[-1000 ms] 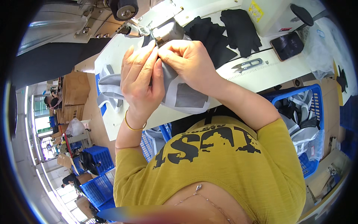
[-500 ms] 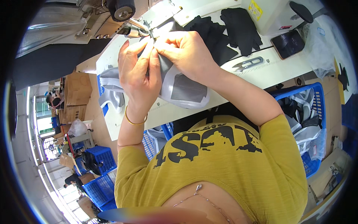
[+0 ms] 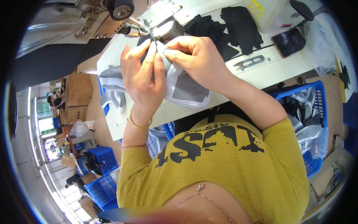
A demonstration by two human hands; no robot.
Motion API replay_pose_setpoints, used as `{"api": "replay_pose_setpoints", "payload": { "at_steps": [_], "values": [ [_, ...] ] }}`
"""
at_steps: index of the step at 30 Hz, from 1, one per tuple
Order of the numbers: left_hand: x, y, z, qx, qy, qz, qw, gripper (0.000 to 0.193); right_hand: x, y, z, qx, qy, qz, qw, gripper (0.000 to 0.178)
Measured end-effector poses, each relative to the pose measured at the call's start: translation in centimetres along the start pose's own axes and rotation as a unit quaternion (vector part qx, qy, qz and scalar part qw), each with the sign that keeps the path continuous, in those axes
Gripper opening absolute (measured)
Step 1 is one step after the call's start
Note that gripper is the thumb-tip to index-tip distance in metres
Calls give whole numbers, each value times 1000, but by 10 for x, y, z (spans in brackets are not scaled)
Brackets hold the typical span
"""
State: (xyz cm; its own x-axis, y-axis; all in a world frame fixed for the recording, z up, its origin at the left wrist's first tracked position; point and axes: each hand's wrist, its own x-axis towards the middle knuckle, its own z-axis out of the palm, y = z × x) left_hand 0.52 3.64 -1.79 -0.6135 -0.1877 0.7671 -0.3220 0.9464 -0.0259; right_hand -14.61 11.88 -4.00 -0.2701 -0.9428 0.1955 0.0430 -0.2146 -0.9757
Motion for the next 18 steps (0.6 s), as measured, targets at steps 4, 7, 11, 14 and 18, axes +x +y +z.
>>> {"api": "replay_pose_setpoints", "payload": {
  "at_steps": [4, 7, 11, 14, 18],
  "values": [
    [3, -1, 1, 5, -2, 1, 1000, 21, 4, 2, 4, 13, 30, -40, 999, 20],
    [5, -1, 1, 11, 4, 2, 1000, 21, 8, 3, 5, 6, 34, -49, 998, 20],
    [8, -2, 0, 18, 2, -14, 1000, 16, 14, 4, 5, 3, 39, -57, 998, 21],
    [10, -8, 5, 26, 6, -6, 1000, 17, 17, 2, 3, -6, 35, -42, 998, 18],
    [10, -11, 5, 24, 4, -13, 1000, 17, 20, -1, 3, -26, 38, -19, 999, 16]
  ]
}}
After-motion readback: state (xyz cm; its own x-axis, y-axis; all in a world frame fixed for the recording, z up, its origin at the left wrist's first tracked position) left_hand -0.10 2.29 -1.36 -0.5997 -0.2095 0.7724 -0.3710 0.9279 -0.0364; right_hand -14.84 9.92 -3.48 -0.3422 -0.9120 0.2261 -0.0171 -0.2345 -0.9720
